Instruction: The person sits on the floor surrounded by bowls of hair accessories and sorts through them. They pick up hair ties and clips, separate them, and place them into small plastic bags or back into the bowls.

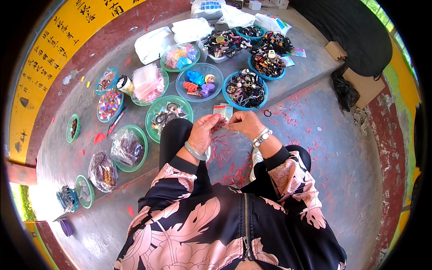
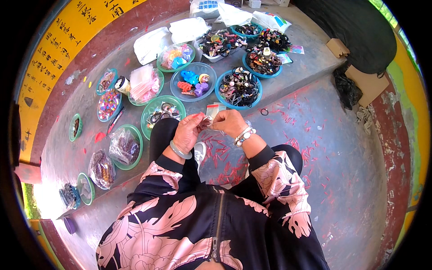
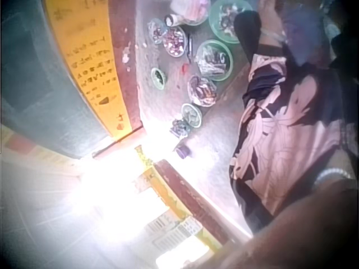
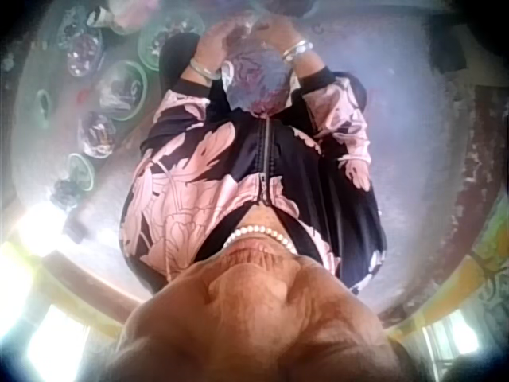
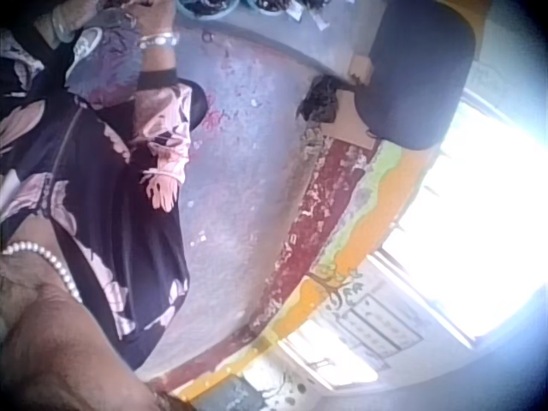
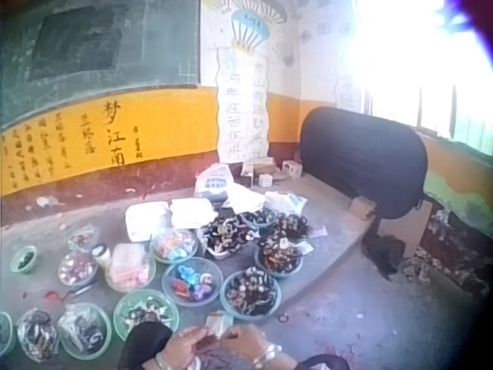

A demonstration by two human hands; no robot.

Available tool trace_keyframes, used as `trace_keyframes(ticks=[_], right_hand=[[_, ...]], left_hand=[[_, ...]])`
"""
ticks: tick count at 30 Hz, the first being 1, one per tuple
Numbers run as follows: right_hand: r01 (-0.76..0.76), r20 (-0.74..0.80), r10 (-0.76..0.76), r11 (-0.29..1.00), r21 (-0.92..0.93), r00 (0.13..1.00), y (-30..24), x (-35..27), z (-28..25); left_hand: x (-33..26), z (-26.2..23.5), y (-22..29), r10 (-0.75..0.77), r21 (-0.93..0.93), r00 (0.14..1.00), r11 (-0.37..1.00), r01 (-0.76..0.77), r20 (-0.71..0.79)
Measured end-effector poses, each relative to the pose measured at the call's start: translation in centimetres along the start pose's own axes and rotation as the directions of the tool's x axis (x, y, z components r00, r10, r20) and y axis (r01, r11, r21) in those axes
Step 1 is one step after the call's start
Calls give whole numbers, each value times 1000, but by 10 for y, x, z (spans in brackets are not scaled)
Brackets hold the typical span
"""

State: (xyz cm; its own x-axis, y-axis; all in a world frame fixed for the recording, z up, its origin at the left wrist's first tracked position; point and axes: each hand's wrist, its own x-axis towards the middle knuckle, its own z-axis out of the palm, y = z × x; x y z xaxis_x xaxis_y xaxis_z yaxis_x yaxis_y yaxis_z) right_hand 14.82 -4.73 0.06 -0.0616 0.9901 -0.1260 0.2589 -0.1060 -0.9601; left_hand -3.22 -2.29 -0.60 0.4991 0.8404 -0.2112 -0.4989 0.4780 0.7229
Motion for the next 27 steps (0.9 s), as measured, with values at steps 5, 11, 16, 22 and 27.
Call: trace_keyframes(ticks=[5, 11, 16, 22, 27], right_hand=[[0, 2, 0, 1000, -10, 1000, 0, -1, -1], [1, -3, -1, 1000, -23, 1000, -5, -2, 0], [-36, 10, 36, 999, 3, 999, -4, -2, 0], [-99, 39, 93, 974, 206, 995, -5, -2, -2], [-127, 5, 144, 860, 494, 990, -12, -4, -8]], left_hand=[[1, -1, 0, 0, 4, 1000, 1000, 0, -8], [3, -6, -2, 3, 3, 1000, 1000, -3, -5], [4, -7, -1, 31, -23, 999, 999, -32, -43], [1, -2, 1, 48, 25, 999, 999, -48, -24], [-1, 1, -3, -85, 231, 990, 971, 58, 111]])
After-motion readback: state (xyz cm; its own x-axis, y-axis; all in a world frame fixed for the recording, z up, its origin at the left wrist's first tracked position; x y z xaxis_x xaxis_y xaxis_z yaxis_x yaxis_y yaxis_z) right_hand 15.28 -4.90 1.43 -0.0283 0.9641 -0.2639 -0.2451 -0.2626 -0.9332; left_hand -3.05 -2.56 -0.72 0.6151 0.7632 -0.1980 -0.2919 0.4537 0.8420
